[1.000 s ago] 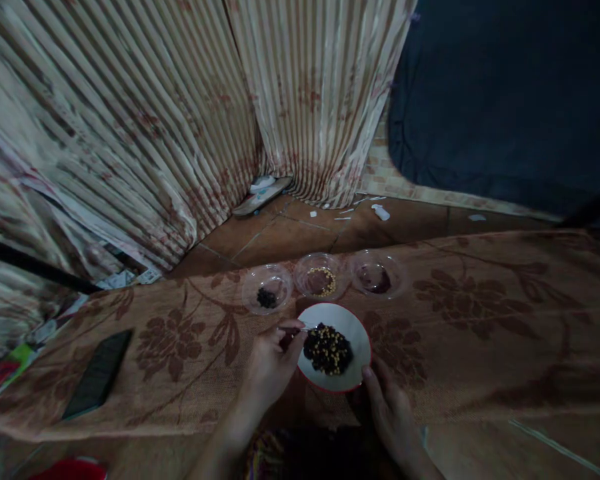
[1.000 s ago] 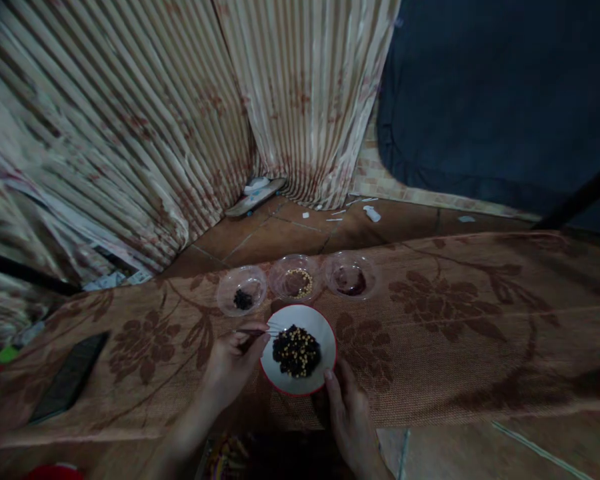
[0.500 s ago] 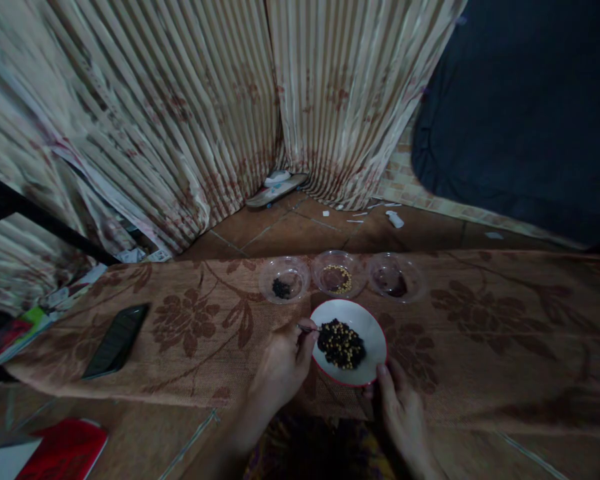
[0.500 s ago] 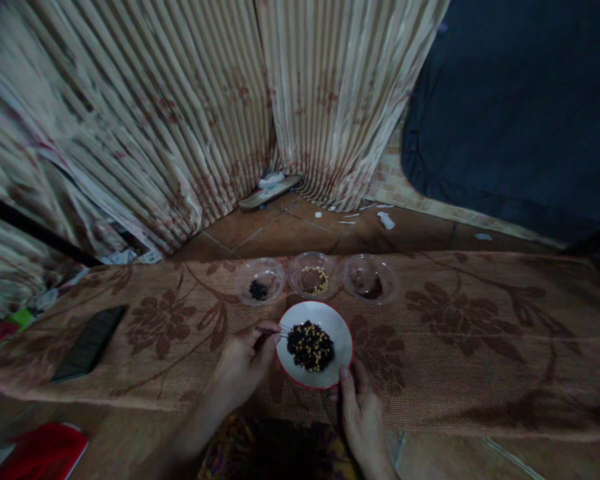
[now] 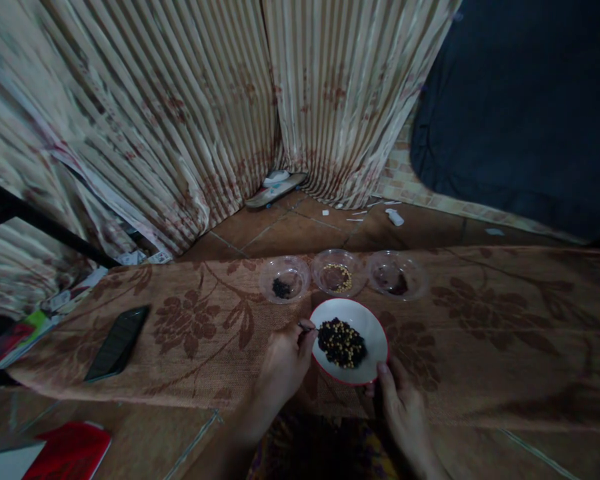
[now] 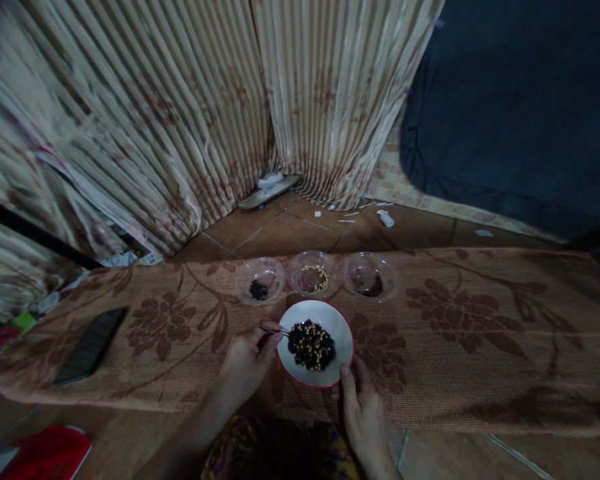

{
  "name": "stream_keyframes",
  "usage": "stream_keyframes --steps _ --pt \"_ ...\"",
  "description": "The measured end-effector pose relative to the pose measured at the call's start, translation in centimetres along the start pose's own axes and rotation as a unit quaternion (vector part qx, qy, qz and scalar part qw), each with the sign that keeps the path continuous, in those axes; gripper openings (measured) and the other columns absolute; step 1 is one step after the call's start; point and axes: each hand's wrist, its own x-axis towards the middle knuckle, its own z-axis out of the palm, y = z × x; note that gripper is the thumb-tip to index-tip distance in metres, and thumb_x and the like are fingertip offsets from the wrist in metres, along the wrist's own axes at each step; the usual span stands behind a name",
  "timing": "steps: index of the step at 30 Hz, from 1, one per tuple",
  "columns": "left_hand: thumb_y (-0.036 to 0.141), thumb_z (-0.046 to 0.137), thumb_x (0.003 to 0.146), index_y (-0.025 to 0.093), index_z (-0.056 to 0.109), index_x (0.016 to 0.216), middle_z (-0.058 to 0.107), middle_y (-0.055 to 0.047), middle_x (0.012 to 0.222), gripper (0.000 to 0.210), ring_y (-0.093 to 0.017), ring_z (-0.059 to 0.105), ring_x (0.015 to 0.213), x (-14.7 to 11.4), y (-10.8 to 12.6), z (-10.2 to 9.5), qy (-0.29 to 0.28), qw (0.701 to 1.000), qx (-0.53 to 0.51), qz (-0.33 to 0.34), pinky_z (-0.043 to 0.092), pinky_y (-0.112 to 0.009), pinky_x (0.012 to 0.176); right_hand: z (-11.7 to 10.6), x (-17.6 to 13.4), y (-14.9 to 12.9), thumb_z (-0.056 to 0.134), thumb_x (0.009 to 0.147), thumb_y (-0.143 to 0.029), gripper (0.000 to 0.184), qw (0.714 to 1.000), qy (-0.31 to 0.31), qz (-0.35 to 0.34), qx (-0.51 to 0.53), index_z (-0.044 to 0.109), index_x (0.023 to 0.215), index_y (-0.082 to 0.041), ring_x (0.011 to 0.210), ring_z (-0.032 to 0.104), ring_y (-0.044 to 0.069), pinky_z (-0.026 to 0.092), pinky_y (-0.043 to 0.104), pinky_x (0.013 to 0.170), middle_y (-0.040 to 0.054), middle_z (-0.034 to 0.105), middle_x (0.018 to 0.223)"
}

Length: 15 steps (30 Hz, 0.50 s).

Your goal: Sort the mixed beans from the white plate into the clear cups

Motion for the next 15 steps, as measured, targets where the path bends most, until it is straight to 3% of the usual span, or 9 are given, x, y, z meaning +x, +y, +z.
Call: stream_keyframes --steps 15 --pt "0.026 0.054 0.092 0.021 0.069 0.097 0.075 -0.001 0.084 0.017 -0.014 0.068 0.074 0.1 -0.5 0.5 -0.016 0.999 -0.032 0.0 0.051 -0.021 0.066 0.2 -0.3 -1.3 0.04 0.086 -0.065 0.064 0.999 0.026 0.013 0.015 0.062 0.115 -0.012 0.053 0.063 0.021 0.048 0.027 0.053 0.0043 0.068 0.06"
